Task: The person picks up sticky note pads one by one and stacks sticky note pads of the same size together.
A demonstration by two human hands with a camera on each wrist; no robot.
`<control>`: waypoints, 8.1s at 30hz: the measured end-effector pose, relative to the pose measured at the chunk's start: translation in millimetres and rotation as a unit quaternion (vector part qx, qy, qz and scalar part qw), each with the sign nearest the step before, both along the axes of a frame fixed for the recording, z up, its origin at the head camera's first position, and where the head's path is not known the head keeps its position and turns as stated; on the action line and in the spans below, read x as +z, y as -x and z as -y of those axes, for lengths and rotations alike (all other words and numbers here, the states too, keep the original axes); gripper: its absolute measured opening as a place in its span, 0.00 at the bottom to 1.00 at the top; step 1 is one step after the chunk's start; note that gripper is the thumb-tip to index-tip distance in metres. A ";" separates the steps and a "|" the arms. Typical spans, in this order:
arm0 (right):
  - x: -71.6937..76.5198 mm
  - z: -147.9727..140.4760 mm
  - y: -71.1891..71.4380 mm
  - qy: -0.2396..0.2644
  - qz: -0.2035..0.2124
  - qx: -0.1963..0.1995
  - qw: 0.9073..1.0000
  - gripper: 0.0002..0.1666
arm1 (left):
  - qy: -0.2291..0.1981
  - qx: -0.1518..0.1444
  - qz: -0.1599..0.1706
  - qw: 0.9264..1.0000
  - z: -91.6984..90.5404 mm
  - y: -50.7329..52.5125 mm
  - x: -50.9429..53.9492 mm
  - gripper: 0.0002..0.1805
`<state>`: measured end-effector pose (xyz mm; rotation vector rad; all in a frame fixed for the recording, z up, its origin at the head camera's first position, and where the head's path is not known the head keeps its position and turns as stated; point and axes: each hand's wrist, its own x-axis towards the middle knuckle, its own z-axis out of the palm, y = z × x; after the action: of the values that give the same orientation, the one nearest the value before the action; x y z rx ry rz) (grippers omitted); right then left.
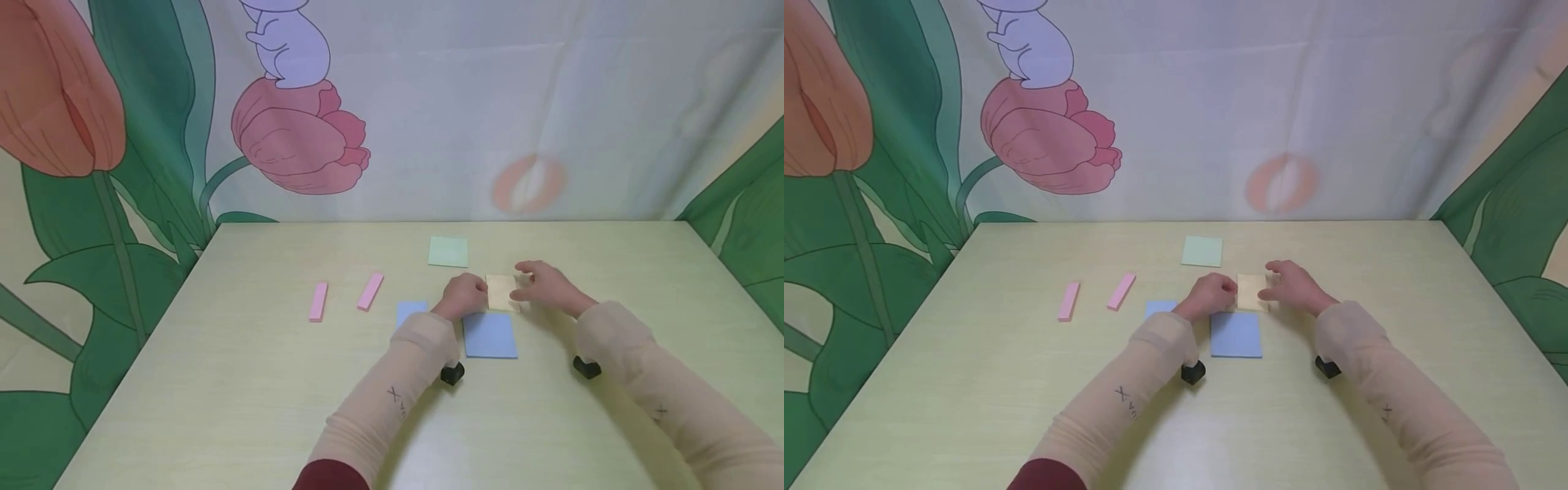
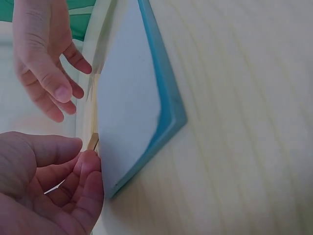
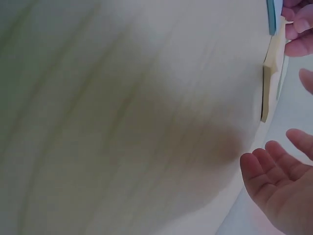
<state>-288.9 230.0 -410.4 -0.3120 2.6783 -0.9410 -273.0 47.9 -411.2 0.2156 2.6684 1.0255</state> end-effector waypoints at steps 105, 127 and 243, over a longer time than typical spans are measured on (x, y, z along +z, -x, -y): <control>6.2 10.3 5.2 -0.222 -0.123 0.116 0.960 0.39 | -0.009 -0.013 -0.021 1.000 8.4 -0.3 -2.2 0.18; 2.9 6.0 4.5 -0.226 -0.149 0.098 0.958 0.36 | -0.029 -0.001 -0.049 0.998 29.8 -5.9 6.5 0.17; 45.0 3.2 -19.4 -0.210 -0.210 0.065 0.953 0.29 | 0.043 0.089 -0.026 0.995 123.3 -11.6 -2.3 0.10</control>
<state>-269.5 226.8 -365.4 -0.6422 3.0952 -0.2658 -261.5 -75.5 -413.5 -0.0149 2.8122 0.9637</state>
